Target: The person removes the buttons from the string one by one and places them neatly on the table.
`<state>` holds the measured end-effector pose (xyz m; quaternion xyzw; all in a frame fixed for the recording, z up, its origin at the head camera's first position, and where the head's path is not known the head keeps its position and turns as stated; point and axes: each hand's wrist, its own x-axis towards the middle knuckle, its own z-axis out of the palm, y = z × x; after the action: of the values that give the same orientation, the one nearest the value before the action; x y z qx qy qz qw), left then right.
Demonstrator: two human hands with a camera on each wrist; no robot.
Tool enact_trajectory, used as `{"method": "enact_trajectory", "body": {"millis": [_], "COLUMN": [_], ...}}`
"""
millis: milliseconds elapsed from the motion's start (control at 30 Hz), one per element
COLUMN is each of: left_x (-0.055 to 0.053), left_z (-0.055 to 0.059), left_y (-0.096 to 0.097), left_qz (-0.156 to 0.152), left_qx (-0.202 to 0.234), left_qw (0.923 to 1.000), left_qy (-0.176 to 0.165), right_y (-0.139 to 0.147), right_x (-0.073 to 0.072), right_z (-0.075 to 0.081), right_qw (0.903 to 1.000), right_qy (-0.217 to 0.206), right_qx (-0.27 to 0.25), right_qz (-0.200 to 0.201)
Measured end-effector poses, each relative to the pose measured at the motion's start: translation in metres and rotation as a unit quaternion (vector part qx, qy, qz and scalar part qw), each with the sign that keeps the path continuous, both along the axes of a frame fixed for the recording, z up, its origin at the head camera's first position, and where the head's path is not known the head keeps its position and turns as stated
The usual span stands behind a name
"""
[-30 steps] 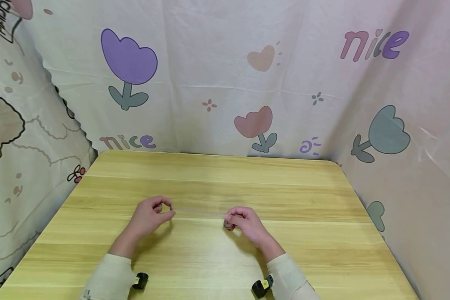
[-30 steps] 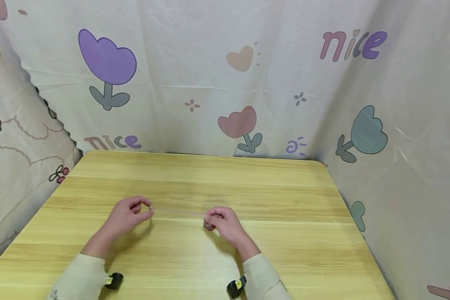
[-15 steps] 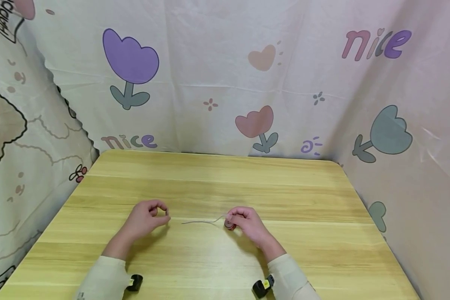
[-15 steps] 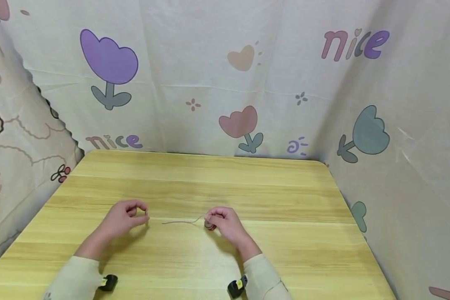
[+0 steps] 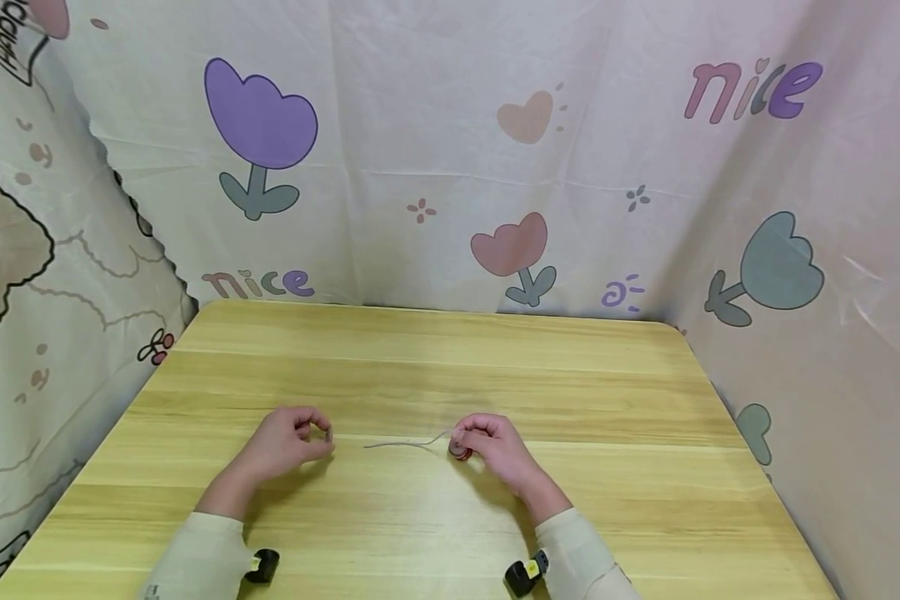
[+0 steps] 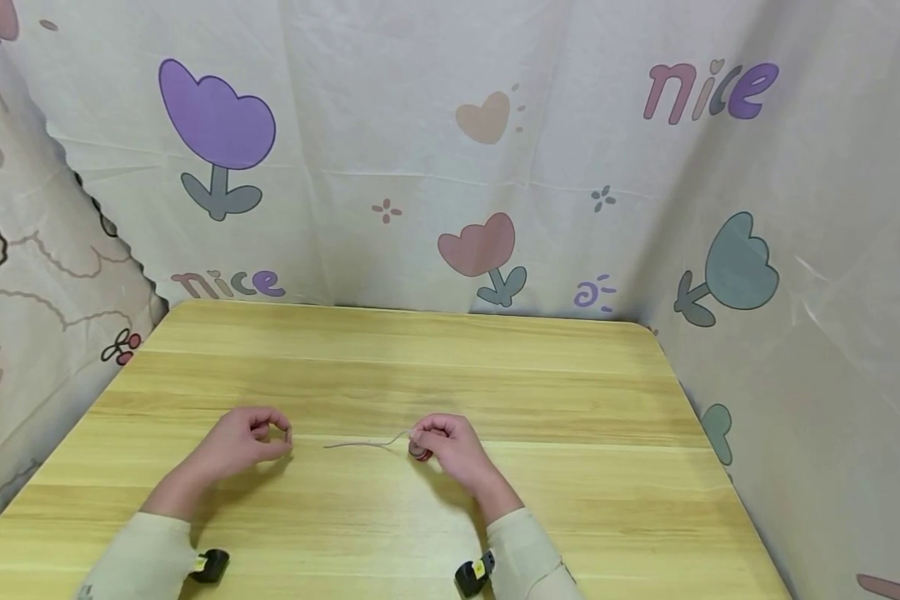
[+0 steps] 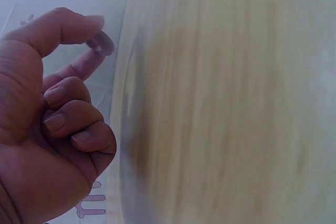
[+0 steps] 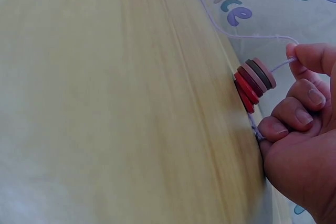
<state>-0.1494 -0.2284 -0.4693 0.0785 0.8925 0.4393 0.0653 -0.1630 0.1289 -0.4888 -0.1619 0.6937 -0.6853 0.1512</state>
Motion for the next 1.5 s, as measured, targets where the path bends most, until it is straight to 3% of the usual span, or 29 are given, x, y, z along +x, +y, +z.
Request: {"method": "enact_trajectory", "body": {"millis": [533,933,1500], "left_x": [-0.0003,-0.0022,-0.0034], "left_z": [0.0008,-0.0044,-0.0004], "left_y": [0.0017,0.0010,0.0015], "left_qz": [-0.010,-0.003,0.006], "left_qx": [-0.016,-0.030,-0.024], "left_qw": [0.9996,0.9992,0.9978], "left_qy": [-0.022,-0.027,-0.062], "right_y": [-0.0006,-0.0012,-0.0021], "right_x": [0.0004,0.0004,0.0013], "right_z": [-0.0005,-0.0002,0.0062], "right_qw": [1.0000,1.0000,0.9998], "right_qy": [0.002,0.000,-0.011], "right_qx": [0.006,0.004,0.017], "right_qz": [0.003,0.000,-0.001]}}
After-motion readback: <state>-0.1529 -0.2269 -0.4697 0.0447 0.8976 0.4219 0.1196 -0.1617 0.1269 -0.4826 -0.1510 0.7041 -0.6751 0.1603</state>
